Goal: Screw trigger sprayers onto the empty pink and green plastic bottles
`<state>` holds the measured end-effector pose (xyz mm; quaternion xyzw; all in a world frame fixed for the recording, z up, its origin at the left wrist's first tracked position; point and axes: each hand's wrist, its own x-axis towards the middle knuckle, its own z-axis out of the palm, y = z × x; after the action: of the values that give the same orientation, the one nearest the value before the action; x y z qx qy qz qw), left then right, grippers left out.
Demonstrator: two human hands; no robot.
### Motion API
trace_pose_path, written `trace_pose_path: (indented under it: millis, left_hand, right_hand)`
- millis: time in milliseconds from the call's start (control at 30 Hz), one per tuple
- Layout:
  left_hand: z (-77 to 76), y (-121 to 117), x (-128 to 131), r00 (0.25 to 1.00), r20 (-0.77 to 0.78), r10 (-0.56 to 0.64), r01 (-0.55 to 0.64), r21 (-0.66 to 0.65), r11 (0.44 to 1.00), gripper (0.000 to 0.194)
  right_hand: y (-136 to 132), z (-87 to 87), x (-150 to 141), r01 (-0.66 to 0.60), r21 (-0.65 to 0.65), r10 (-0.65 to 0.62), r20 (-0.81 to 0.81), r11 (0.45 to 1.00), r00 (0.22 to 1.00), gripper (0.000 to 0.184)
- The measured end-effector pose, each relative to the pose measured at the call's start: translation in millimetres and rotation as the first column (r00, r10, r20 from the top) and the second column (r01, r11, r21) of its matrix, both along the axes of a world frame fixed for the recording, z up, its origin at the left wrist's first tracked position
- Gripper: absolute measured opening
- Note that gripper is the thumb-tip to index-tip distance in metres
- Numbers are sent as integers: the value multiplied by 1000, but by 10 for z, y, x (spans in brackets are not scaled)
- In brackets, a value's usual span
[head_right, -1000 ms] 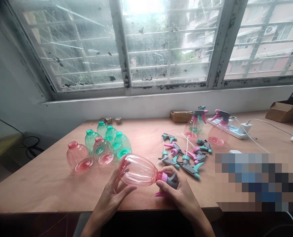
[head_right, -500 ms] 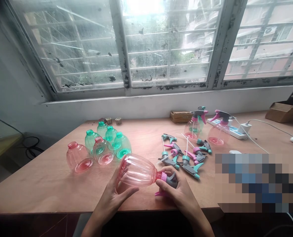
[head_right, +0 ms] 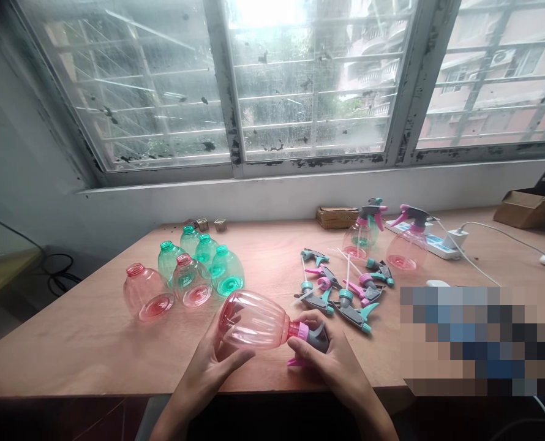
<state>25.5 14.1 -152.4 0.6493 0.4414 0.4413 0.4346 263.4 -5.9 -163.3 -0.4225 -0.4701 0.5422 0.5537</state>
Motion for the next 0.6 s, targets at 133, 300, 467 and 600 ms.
trace_pose_path:
  millis: [133,300,467,600]
  left_hand:
    - [-23,-7,-14,999,-29,-33,35,71,997,90]
    - [-58,-14,-21,998,-23,-52,54,78,995,90]
    - [-10,-45,1,999,34,-39,38,17,999,108]
    - [11,-37,10,998,61,8,-5,-41,999,110]
  right_hand:
    - [10,-19,20,37,7,-37,13,999,999,44]
    - [14,-56,19,8,5,-8,-14,1000,1000,45]
    - [-1,-40,43,-63,8,63,13,998,998,41]
    - [-5,-11,46,-79,13,79,39,997,996,39]
